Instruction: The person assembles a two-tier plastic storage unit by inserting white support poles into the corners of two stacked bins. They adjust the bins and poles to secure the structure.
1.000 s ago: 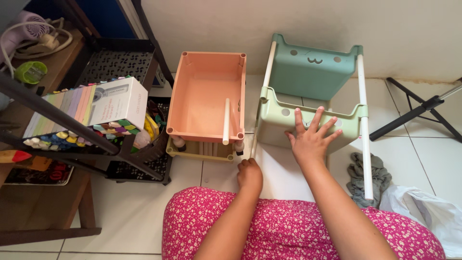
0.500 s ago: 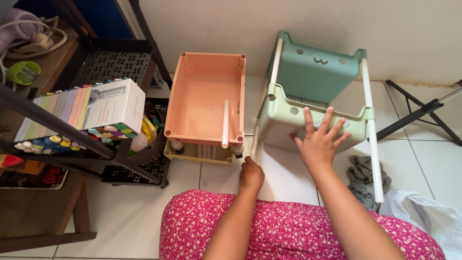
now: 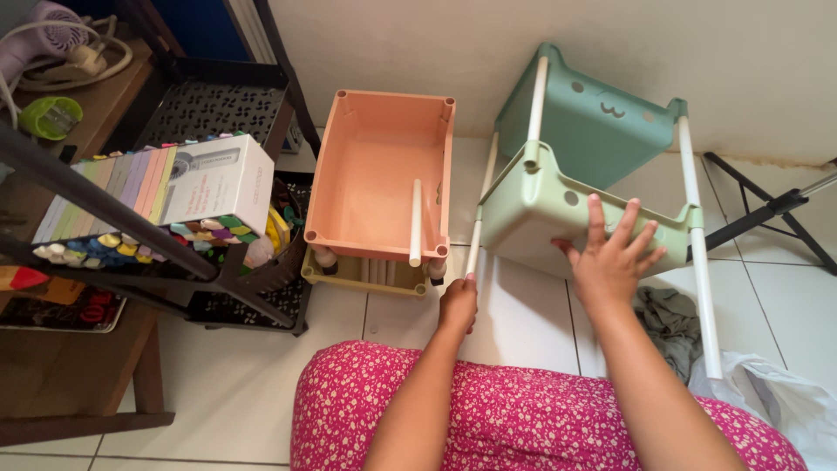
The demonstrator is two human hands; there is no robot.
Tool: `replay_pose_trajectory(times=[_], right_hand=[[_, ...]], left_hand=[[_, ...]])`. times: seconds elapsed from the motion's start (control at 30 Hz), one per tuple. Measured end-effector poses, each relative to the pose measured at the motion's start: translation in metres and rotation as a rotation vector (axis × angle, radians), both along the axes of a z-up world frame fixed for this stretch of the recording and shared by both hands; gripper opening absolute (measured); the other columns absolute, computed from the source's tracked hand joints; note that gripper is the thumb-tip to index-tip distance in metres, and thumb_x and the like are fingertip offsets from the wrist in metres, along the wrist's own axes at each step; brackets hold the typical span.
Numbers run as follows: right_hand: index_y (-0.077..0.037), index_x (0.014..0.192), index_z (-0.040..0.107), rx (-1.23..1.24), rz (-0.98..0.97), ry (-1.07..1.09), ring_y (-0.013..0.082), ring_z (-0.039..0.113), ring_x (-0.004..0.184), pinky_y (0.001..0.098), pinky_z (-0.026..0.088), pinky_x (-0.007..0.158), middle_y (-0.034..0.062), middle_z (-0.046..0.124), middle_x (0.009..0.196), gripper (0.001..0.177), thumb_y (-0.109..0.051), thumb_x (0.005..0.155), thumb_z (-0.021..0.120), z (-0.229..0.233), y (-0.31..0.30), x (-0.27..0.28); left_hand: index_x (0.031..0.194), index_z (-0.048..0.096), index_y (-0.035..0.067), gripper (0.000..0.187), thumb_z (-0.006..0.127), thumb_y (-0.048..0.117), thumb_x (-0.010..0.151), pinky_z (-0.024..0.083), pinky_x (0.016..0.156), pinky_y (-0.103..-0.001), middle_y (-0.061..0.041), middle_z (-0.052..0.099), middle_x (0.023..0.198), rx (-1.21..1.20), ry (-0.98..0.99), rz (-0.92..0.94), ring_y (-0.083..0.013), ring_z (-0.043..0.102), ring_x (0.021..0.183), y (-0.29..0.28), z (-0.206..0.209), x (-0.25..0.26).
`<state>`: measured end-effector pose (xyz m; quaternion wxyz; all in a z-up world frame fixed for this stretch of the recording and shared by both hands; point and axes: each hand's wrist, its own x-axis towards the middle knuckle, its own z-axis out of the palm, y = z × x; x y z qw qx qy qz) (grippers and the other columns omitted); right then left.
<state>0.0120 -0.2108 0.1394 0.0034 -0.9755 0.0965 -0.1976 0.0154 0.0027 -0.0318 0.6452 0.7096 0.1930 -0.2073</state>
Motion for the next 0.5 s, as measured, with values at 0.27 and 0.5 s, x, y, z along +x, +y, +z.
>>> replay_pose_trajectory(times=[0.27, 0.5], right_hand=[[-0.036, 0.166, 0.016, -0.004, -0.002, -0.006, 0.0606, 0.028, 0.143, 0.0815, 0.026, 0.105, 0.0255, 0.016, 0.168, 0.102, -0.058, 0.085, 0.074, 0.005, -0.019, -0.002], [-0.036, 0.165, 0.014, -0.005, -0.051, 0.017, 0.0563, 0.037, 0.132, 0.0792, 0.034, 0.099, 0.0228, 0.023, 0.160, 0.113, -0.066, 0.075, 0.075, 0.027, -0.014, 0.003]], left_hand=[[0.105, 0.047, 0.016, 0.037, 0.053, 0.052, 0.102, 0.027, 0.040, -0.027, 0.000, 0.043, 0.064, -0.445, 0.207, 0.021, -0.0095, 0.034, 0.044, 0.014, 0.046, -0.007], [0.099, 0.063, 0.003, 0.035, 0.061, 0.038, 0.098, 0.056, 0.068, -0.049, -0.022, 0.065, 0.091, 0.782, -0.609, 0.031, -0.0413, 0.068, 0.081, -0.015, 0.014, -0.007]])
